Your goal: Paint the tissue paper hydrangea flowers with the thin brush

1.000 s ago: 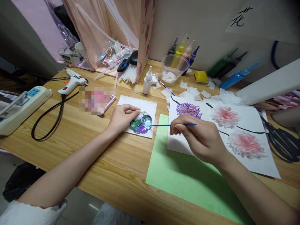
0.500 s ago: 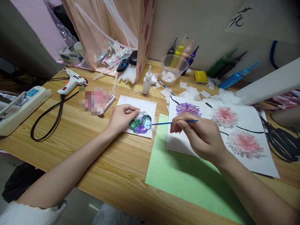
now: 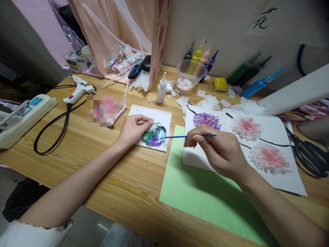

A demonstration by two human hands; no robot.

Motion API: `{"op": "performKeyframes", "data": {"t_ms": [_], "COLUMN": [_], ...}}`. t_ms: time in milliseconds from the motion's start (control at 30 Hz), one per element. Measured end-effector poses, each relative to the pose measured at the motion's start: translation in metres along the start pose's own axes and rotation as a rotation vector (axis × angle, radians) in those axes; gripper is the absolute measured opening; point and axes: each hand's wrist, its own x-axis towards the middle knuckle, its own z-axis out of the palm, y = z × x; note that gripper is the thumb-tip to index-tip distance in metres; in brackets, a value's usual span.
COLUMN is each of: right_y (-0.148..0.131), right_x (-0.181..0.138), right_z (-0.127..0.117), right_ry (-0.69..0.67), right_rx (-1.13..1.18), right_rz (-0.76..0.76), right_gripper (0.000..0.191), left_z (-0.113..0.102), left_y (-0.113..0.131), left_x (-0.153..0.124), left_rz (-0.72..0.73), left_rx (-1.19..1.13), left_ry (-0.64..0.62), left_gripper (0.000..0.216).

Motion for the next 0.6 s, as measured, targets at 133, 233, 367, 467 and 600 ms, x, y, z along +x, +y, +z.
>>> {"op": "performKeyframes", "data": {"t_ms": [133, 233, 367, 467, 600], "right_y": [-0.0010, -0.0009, 0.0000, 0.0000, -0.0009], "right_x": [0.0012, 0.0015, 0.0009, 0.0010, 0.0020], "right_z": [0.0009, 0.0006, -0.0001, -0.0002, 0.0002], "right_ry": [0.003, -0.036, -0.013, -0.035, 0.010], "right_rx": [-0.037, 0.015, -0.034, -0.010, -0.039], "right_rz": [-0.019, -0.041, -0.037, -0.029, -0.022], "right_gripper": [0.016, 0.016, 0.016, 0.016, 0.015], "left_z": [0.0002, 0.0001, -0.0002, -0.0003, -0.0002], "left_y": [-0.0005, -0.0003, 0.0004, 0.0005, -0.0001], "left_x": [0.0007, 0.0010, 0.0005, 0.0001, 0.0001], "left_rz": [0.001, 0.007, 0.006, 0.009, 0.003], "left_rx": [-0.006, -0.002, 0.003, 0.015, 0.018], "left_ry": [0.009, 0.009, 0.012, 0.011, 0.016], "left_gripper": [0.029, 0.028, 0.029, 0.031, 0.031]}}
